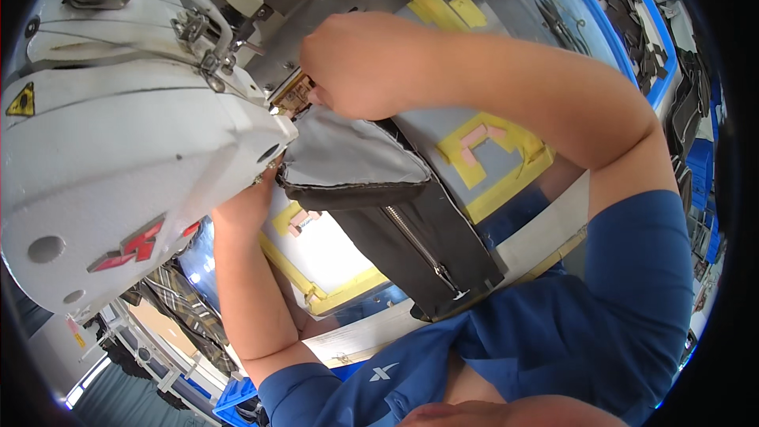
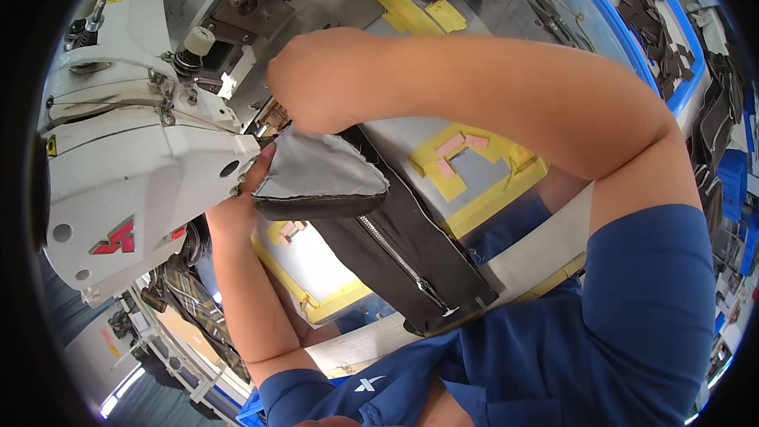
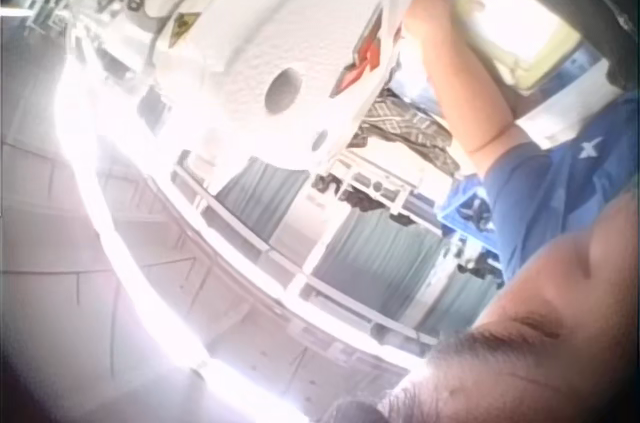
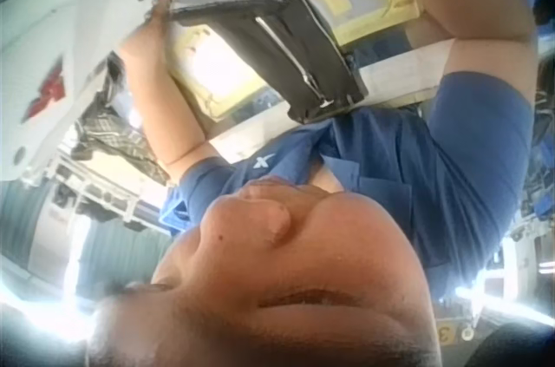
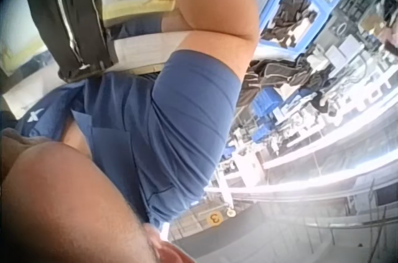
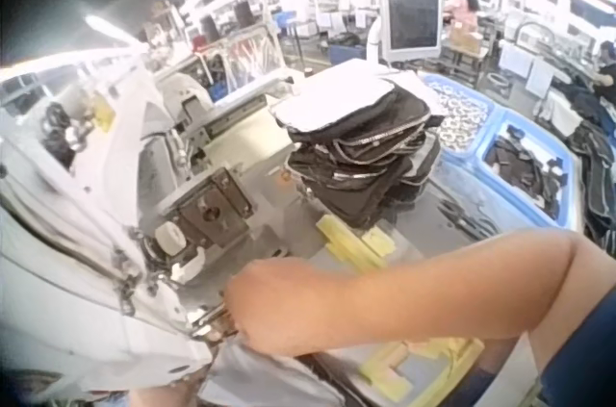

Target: The person sews zippers onto small black pouches using an industrial sewing machine. They repeatedly align the zipper with the pouch edge, guide the fabric under the needle, and sew along the zipper line. The person handles multiple pouches one at a time, flipping them to sew different sides.

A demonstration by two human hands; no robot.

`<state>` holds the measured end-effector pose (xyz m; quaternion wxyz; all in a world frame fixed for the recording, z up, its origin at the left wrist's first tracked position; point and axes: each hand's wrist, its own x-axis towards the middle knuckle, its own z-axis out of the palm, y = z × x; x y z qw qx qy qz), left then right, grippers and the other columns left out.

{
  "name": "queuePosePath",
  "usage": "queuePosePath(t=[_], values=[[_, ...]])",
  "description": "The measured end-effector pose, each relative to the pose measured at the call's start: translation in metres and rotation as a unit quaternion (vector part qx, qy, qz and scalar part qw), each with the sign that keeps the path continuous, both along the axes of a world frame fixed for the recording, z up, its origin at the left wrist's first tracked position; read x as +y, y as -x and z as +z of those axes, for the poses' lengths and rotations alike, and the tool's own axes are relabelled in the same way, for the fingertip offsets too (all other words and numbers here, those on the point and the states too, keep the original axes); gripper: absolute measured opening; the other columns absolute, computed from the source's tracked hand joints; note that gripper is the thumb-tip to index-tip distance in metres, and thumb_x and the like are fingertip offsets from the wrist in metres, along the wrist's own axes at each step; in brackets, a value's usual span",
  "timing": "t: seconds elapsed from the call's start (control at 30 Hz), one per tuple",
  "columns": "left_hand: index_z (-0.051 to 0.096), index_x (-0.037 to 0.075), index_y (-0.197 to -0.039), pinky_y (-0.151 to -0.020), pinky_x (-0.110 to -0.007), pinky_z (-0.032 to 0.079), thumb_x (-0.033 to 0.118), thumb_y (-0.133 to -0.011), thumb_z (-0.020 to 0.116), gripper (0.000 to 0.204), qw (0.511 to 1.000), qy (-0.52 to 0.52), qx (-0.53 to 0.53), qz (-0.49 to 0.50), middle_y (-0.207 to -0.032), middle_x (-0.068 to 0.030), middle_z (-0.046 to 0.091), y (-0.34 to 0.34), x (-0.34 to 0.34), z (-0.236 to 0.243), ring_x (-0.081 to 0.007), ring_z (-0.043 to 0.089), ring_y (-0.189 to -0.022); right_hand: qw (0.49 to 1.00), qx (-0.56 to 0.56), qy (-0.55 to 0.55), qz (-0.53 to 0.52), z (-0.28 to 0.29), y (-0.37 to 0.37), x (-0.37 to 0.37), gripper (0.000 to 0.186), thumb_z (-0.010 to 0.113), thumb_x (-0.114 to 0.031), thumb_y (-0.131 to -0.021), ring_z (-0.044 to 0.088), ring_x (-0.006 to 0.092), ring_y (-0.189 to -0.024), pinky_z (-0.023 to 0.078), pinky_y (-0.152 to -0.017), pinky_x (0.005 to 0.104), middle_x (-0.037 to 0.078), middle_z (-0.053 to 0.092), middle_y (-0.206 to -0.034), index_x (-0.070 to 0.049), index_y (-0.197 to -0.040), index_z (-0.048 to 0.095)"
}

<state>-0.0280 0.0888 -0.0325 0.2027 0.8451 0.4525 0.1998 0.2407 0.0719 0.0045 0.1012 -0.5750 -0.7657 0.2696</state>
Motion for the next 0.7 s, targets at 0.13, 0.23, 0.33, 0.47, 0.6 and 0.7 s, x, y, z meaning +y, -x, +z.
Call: queuePosePath(t=[0.13, 0.23, 0.33, 0.47, 0.6, 0.7], values=[[0.077, -0.007, -0.101, -0.085, -0.033, 0.056, 0.001, -0.085, 0.090, 0.022, 1.000, -0.017, -0.011, -0.015, -0.095, -0.0081, 0.076, 0.008, 0.002, -0.009, -0.0204, 0.068, -0.085, 1.000, 0.000, 0.016, -0.007, 0.006, -0.001, 0.000, 0.031, 0.071, -0.027, -0.096, 0.074, 0.0468, -0.092, 0.059, -0.081, 0.0544, 0.025, 0.076, -0.092, 0.003, -0.097, 0.077], [0.078, -0.005, -0.100, -0.085, -0.034, 0.057, 0.003, -0.087, 0.088, 0.019, 1.000, 0.005, -0.008, 0.012, -0.095, -0.0091, 0.077, 0.006, -0.002, -0.006, -0.0225, 0.069, -0.085, 1.000, 0.002, 0.015, -0.001, 0.004, -0.002, -0.001, 0.031, 0.071, -0.027, -0.097, 0.075, 0.0466, -0.092, 0.060, -0.081, 0.0542, 0.025, 0.076, -0.092, 0.003, -0.097, 0.077], [0.080, 0.003, -0.104, -0.083, -0.041, 0.059, 0.016, -0.090, 0.086, 0.020, 1.000, 0.000, 0.004, 0.011, -0.099, -0.0126, 0.079, 0.010, 0.001, -0.011, -0.0310, 0.075, -0.089, 1.000, -0.002, 0.017, 0.000, 0.005, -0.001, -0.001, 0.031, 0.071, -0.027, -0.097, 0.075, 0.0463, -0.093, 0.060, -0.081, 0.0540, 0.025, 0.076, -0.093, 0.003, -0.097, 0.077], [0.081, 0.009, -0.109, -0.083, -0.044, 0.060, 0.026, -0.092, 0.085, 0.024, 1.000, 0.005, 0.030, -0.002, -0.102, -0.0143, 0.081, 0.017, 0.004, -0.014, -0.0353, 0.078, -0.093, 1.000, 0.011, 0.011, -0.001, 0.005, -0.002, -0.002, 0.030, 0.071, -0.026, -0.097, 0.075, 0.0461, -0.092, 0.060, -0.081, 0.0539, 0.025, 0.076, -0.092, 0.004, -0.095, 0.077], [0.081, 0.006, -0.108, -0.087, -0.041, 0.059, 0.016, -0.091, 0.083, 0.020, 0.999, 0.013, 0.029, 0.038, -0.101, -0.0119, 0.081, 0.011, -0.002, -0.012, -0.0291, 0.076, -0.094, 1.000, 0.017, 0.012, 0.006, 0.006, -0.002, -0.001, 0.030, 0.072, -0.026, -0.096, 0.075, 0.0458, -0.090, 0.060, -0.079, 0.0537, 0.024, 0.076, -0.089, 0.004, -0.093, 0.077], [0.080, -0.003, -0.107, -0.088, -0.035, 0.057, -0.005, -0.088, 0.082, 0.019, 0.999, -0.004, 0.023, 0.034, -0.099, -0.0090, 0.080, 0.013, -0.002, -0.017, -0.0201, 0.072, -0.091, 1.000, -0.010, 0.009, 0.009, 0.006, 0.000, 0.000, 0.029, 0.072, -0.025, -0.096, 0.075, 0.0456, -0.088, 0.060, -0.076, 0.0535, 0.023, 0.075, -0.086, 0.003, -0.092, 0.077]])
